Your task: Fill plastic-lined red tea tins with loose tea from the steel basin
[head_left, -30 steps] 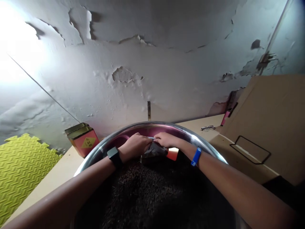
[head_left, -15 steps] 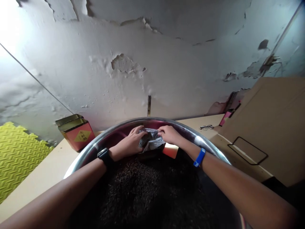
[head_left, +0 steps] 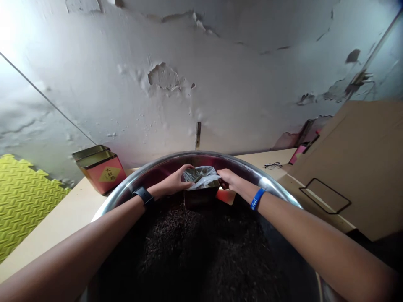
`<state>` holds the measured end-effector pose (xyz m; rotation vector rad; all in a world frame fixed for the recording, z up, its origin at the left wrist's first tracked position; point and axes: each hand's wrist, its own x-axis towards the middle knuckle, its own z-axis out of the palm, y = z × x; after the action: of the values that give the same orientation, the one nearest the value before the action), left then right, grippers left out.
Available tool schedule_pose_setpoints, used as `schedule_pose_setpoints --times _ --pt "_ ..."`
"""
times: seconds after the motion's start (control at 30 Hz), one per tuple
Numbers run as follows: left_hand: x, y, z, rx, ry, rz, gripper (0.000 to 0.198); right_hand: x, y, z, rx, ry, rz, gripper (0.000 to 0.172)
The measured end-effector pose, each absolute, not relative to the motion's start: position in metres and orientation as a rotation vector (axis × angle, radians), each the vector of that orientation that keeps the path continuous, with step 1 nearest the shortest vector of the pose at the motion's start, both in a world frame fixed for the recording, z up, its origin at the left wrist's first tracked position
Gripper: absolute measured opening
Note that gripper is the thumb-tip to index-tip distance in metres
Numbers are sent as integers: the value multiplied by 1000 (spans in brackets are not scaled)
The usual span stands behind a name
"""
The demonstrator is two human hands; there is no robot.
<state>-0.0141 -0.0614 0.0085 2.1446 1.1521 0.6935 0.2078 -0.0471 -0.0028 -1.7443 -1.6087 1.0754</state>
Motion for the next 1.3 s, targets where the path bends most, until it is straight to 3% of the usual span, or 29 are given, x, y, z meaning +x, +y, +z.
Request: schedule_pose_setpoints --times 0.27,0.33,0.4,0.53,0.7,1.0,1.3 --pt "-7 -51 -18 1615 1388 784 61 217 -52 7 -1763 -1560 1202 13" --pt "-6 -52 -19 1501 1432 813 56 227 -52 16 -1729 -1584 1332 17" --pt "-7 -55 -14 1379 1385 809 47 234 -51 21 -1648 -1552 1513 21" --pt "-19 -63 5 1239 1110 723 24 239 -50 20 -1487 -1452 1765 9" --pt "-27 -66 16 1133 985 672 26 238 -52 20 -1376 -1525 1834 17" --pt "-30 -64 20 1236 970 592 52 215 -63 10 -1680 -1870 1280 32" --pt "-31 -59 -2 1245 1036 554 40 213 -59 2 -1752 -1933 1104 45"
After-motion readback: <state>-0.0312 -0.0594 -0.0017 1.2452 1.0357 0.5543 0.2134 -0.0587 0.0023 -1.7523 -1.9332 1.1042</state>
